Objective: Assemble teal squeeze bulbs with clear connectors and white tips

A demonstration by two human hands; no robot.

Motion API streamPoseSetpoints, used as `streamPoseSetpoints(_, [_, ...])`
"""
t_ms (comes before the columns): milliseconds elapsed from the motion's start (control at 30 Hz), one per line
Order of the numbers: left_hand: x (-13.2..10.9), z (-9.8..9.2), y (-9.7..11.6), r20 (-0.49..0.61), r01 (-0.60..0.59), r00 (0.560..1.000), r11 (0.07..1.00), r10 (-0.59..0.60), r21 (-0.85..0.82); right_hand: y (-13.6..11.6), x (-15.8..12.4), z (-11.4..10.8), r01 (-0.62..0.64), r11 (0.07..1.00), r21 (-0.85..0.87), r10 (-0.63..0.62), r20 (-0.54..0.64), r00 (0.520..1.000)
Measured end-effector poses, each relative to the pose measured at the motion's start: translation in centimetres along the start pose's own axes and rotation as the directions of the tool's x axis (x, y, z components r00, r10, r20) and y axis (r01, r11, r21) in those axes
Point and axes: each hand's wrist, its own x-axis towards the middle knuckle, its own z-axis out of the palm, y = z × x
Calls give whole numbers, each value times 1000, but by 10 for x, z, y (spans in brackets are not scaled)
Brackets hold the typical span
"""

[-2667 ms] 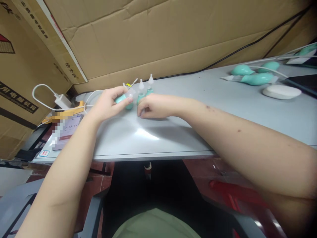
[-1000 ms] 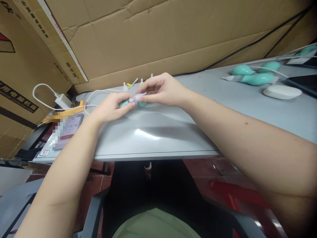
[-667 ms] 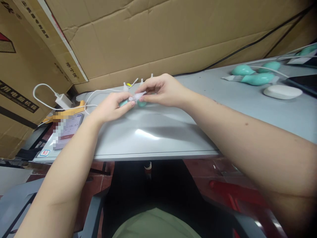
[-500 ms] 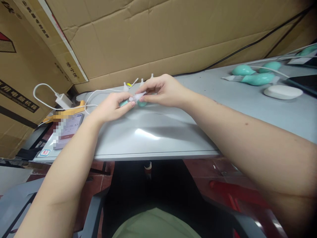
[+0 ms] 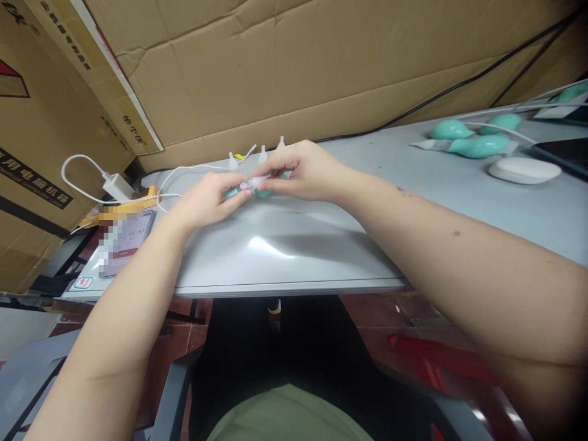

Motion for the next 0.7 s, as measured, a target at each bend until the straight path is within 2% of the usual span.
streamPoseSetpoints(500, [-1, -2, -2, 17, -49, 999, 995, 48, 91, 0, 0, 3, 2, 999, -49, -1, 15, 1000])
streamPoseSetpoints(600, [0, -1, -3, 5, -31, 1000, 997, 31, 64, -1, 0, 2, 1, 998, -58, 0, 17, 1000])
streamPoseSetpoints(700, [0, -1, -3, 16, 6, 1000, 1000, -6, 9, 0, 1, 0, 62, 990, -129, -57, 44, 997])
